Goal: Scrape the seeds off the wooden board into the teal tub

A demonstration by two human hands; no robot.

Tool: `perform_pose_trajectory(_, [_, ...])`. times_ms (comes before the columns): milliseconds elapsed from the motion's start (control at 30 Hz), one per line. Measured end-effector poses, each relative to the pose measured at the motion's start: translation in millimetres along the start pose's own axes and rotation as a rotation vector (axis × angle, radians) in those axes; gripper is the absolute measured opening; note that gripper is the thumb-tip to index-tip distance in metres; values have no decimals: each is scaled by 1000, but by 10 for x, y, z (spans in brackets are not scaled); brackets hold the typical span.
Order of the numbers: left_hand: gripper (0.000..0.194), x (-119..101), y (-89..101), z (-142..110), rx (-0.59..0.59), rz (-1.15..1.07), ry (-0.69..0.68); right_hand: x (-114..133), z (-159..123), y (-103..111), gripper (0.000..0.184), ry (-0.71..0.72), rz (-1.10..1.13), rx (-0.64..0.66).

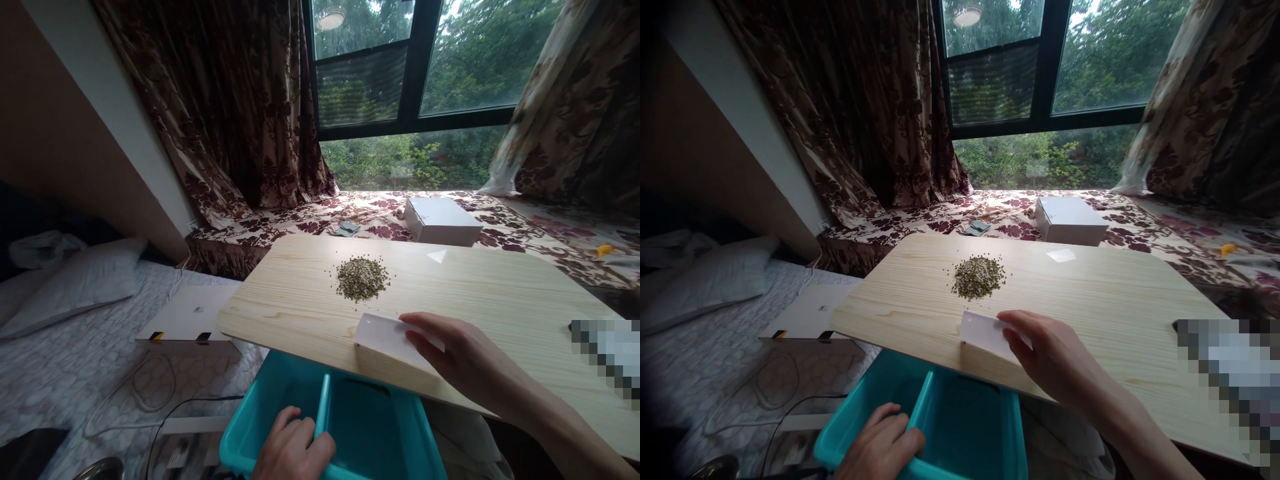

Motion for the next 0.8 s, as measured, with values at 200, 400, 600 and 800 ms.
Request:
perform_pose_trajectory(200, [10,115,32,-94,-14,-72,50,34,-5,66,27,23,9,-22])
perform_pose_trajectory(400, [9,133,25,-122,-30,-57,79,-39,272,-18,29,16,-206,-160])
perform_pose_trajectory(600, [6,137,20,-143,-44,-73,64,-64,353,-124,28,1,-223,-130])
perform_pose_trajectory(800, [4,164,46,-140,-47,-116,86,32,276,-122,28,12,-131,-49])
Point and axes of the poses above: each hand's wrist, its own z-axis towards the middle knuckle, its own y-axis out of the back of the hand, x = y × z, the point moved 9 cm from there along z, towards the middle knuckle, and after that the axes turned 13 degrees about -y, right-handed, at the moved point
